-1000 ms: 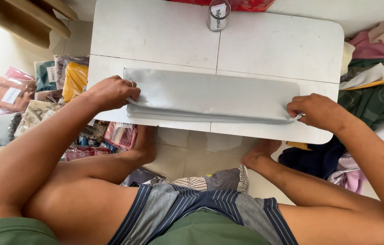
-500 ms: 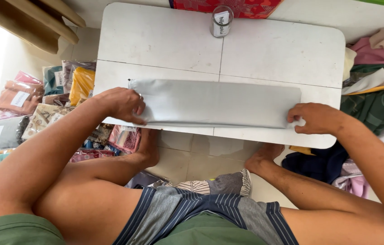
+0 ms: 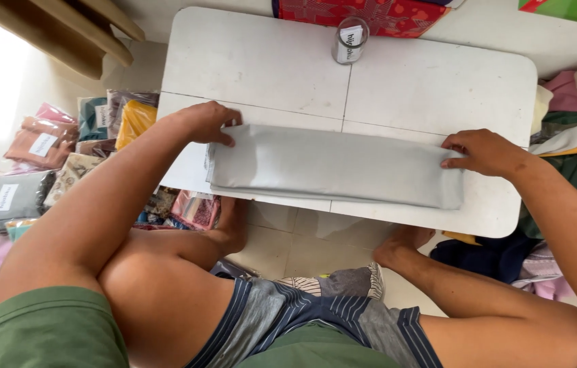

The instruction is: The person uses a lint roller to smooth a piece of light gray fabric on a white table. They repeatedly roll the tool over the fabric, fold it, and continue rolling the folded sections.

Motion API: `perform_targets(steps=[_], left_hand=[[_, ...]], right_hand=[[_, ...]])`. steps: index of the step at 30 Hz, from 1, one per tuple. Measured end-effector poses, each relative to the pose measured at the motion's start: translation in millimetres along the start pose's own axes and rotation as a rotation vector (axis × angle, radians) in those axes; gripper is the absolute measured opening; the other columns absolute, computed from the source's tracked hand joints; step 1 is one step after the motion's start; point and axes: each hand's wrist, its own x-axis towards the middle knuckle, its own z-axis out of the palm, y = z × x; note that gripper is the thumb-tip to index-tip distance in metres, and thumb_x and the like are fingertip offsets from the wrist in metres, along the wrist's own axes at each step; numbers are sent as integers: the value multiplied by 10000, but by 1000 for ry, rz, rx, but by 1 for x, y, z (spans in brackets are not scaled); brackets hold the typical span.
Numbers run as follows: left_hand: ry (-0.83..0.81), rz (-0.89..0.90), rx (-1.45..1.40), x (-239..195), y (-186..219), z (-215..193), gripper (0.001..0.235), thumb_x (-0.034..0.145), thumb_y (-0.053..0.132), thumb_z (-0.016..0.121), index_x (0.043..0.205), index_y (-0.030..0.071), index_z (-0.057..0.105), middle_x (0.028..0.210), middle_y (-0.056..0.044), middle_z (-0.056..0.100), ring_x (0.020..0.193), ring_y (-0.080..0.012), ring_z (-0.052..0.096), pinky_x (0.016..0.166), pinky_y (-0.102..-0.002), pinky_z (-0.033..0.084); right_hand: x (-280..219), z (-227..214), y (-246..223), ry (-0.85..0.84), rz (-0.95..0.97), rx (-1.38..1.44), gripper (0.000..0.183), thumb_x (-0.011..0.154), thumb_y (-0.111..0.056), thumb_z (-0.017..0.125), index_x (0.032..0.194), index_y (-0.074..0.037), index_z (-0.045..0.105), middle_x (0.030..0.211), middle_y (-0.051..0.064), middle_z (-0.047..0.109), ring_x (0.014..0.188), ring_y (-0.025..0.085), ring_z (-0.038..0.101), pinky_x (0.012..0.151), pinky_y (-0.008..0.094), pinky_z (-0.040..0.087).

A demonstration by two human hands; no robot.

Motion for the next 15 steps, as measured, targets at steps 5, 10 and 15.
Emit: perform_targets(steps=[5,10,15], left_hand=[[-1,-47,28,11,-5,-14,484,867,338,776,1318,189,684,1280,-54,728,1157,-273,687,1064,-470,507],[207,-56,20,13,-15,-29,418,895,278,752,1294,162,703,1169,-81,760,982,-285,737,954,-448,563],[562,82,305,29,-18,-13,501,877,195,719,1352,86,604,1312,-100,665,1199,-282,606,1069,-482,383]], right_hand=[[10,-10,9,-45,54,98,441,814,-376,825,1152,-97,773,1015,69,756,903,241,656,851,349,516],[15,-17,16,52,33,166,403,884,-364,780,1163,-74,755,886,92,732,729,231,599,721,340,472],[12,-9,21,447,-217,167,380,924,-158,743,1284,-54,675,1174,150,690,966,322,645,875,405,498]])
